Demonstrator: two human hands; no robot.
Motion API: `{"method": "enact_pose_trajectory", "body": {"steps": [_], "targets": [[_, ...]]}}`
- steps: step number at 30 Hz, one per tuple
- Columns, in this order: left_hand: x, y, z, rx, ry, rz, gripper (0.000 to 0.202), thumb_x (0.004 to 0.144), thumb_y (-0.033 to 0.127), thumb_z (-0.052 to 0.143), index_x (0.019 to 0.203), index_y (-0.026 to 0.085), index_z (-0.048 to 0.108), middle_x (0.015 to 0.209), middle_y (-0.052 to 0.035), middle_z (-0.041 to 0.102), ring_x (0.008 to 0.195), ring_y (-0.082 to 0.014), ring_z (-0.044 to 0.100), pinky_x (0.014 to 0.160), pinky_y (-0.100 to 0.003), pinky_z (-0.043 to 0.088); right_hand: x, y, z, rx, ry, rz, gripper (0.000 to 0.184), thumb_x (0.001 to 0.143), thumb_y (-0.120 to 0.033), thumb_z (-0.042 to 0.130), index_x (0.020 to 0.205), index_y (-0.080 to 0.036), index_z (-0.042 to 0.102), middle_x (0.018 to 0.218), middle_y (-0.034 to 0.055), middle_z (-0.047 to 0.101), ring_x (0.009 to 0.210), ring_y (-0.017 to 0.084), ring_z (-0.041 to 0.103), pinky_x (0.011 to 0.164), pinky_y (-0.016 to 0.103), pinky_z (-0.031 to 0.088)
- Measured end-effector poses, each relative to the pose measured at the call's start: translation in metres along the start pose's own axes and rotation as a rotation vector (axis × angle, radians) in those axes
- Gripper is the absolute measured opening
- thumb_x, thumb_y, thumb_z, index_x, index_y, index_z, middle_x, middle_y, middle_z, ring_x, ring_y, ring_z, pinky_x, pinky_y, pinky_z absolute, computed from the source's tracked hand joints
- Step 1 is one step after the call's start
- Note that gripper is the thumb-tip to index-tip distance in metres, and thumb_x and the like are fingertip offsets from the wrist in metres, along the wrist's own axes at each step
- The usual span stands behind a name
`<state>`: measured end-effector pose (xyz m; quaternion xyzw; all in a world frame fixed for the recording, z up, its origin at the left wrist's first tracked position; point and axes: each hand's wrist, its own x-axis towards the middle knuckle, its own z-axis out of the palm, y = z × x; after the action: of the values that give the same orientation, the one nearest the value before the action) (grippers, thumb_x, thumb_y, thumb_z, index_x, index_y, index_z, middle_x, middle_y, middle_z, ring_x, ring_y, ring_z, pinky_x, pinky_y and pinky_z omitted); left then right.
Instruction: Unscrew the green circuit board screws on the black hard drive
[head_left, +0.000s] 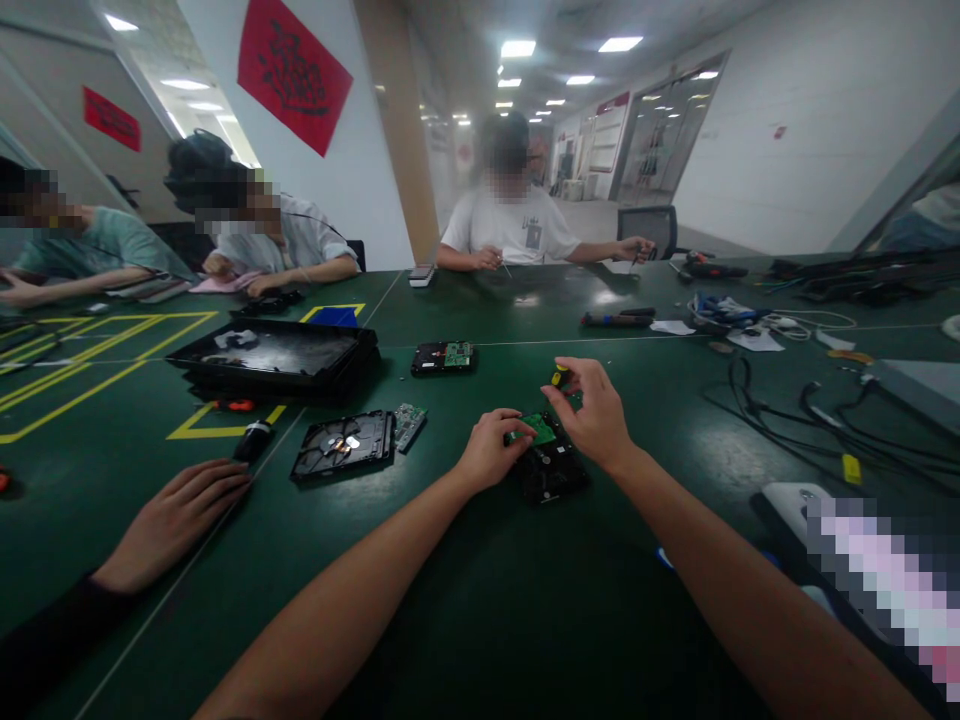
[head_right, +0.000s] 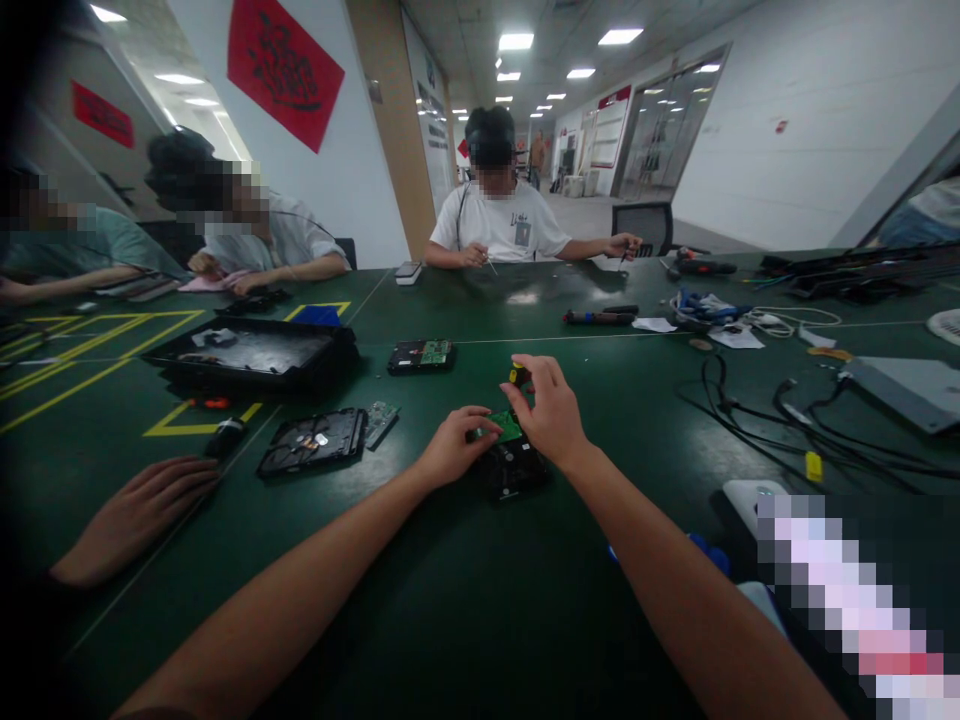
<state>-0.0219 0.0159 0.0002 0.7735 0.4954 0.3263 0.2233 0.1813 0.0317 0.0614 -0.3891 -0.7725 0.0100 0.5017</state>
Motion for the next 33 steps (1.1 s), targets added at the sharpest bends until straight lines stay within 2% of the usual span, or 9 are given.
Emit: {"method": "enact_pose_trajectory", "body": {"steps": [5,9,12,16,20,25,28,31,33], "targets": [[-0.001,0.001,-0.001,-0.008,0.009,0.001,0.017,0.092,0.030,0.067,0.104,0.031,0.079,0.128,-0.0048,0.066,0.123,-0.0266,0.058,0.110,-0.048,0.043,0.003,0.002,-0.004,0.050,-0.018,-0.015,0.042,0.097,-0.024,0.058,0.139,-0.025,0.050,0.126,0.0115,0.063,0.100,0.025,0.068,0.091,0.045,0.059],[-0.002,0.000,-0.002,-0.001,0.000,0.011,0.018,0.092,0.029,0.067,0.105,0.031,0.079,0.129,-0.0056,0.065,0.123,-0.0273,0.058,0.110,-0.049,0.043,0.007,0.001,-0.008,0.013,-0.025,-0.032,0.039,0.096,-0.027,0.061,0.134,-0.026,0.055,0.116,0.0095,0.065,0.090,0.024,0.068,0.085,0.045,0.060],[-0.002,0.001,-0.002,0.006,0.002,0.011,0.018,0.092,0.029,0.067,0.106,0.031,0.079,0.129,-0.0061,0.065,0.123,-0.0278,0.058,0.110,-0.050,0.044,0.008,0.000,-0.010,-0.018,-0.030,-0.055,0.036,0.095,-0.029,0.062,0.131,-0.026,0.058,0.113,0.0096,0.065,0.092,0.025,0.067,0.083,0.046,0.060],[-0.002,0.002,-0.002,0.005,0.004,0.008,0.018,0.092,0.029,0.067,0.106,0.031,0.079,0.129,-0.0058,0.065,0.123,-0.0274,0.058,0.110,-0.049,0.044,0.007,0.000,-0.007,0.008,-0.022,-0.033,0.041,0.095,-0.025,0.060,0.136,-0.025,0.054,0.120,0.0108,0.066,0.097,0.025,0.069,0.089,0.047,0.059],[-0.001,0.002,-0.002,0.006,0.008,0.001,0.017,0.092,0.030,0.067,0.105,0.030,0.079,0.128,-0.0056,0.066,0.122,-0.0269,0.058,0.109,-0.049,0.044,0.006,-0.001,-0.006,0.002,0.000,-0.001,0.043,0.094,-0.027,0.065,0.135,-0.025,0.054,0.119,0.0104,0.067,0.093,0.025,0.070,0.087,0.046,0.060],[-0.001,0.001,-0.001,0.007,0.003,0.003,0.018,0.092,0.030,0.067,0.106,0.031,0.079,0.129,-0.0052,0.065,0.122,-0.0266,0.058,0.110,-0.048,0.043,0.007,-0.006,-0.007,-0.003,-0.073,-0.087,0.041,0.095,-0.025,0.061,0.135,-0.025,0.054,0.125,0.0115,0.064,0.103,0.027,0.067,0.091,0.046,0.059],[-0.001,0.000,-0.001,0.003,-0.002,0.001,0.018,0.091,0.030,0.068,0.106,0.031,0.079,0.130,-0.0050,0.065,0.123,-0.0269,0.058,0.111,-0.048,0.043,0.006,-0.007,-0.007,0.026,-0.079,-0.056,0.044,0.096,-0.023,0.058,0.140,-0.026,0.050,0.124,0.0112,0.065,0.099,0.026,0.068,0.089,0.046,0.059],[-0.001,-0.001,0.000,-0.003,0.002,0.004,0.018,0.091,0.030,0.068,0.105,0.031,0.079,0.130,-0.0050,0.065,0.123,-0.0267,0.059,0.111,-0.049,0.043,0.005,-0.008,-0.007,-0.003,-0.063,-0.050,0.041,0.096,-0.025,0.060,0.136,-0.026,0.053,0.120,0.0105,0.064,0.094,0.025,0.068,0.085,0.046,0.060],[-0.001,-0.001,0.000,-0.004,0.005,0.006,0.018,0.091,0.030,0.068,0.105,0.031,0.079,0.130,-0.0051,0.065,0.123,-0.0266,0.059,0.111,-0.049,0.043,0.005,-0.009,-0.008,-0.019,-0.053,-0.070,0.039,0.095,-0.025,0.060,0.134,-0.027,0.056,0.120,0.0106,0.063,0.099,0.026,0.067,0.086,0.045,0.060]]}}
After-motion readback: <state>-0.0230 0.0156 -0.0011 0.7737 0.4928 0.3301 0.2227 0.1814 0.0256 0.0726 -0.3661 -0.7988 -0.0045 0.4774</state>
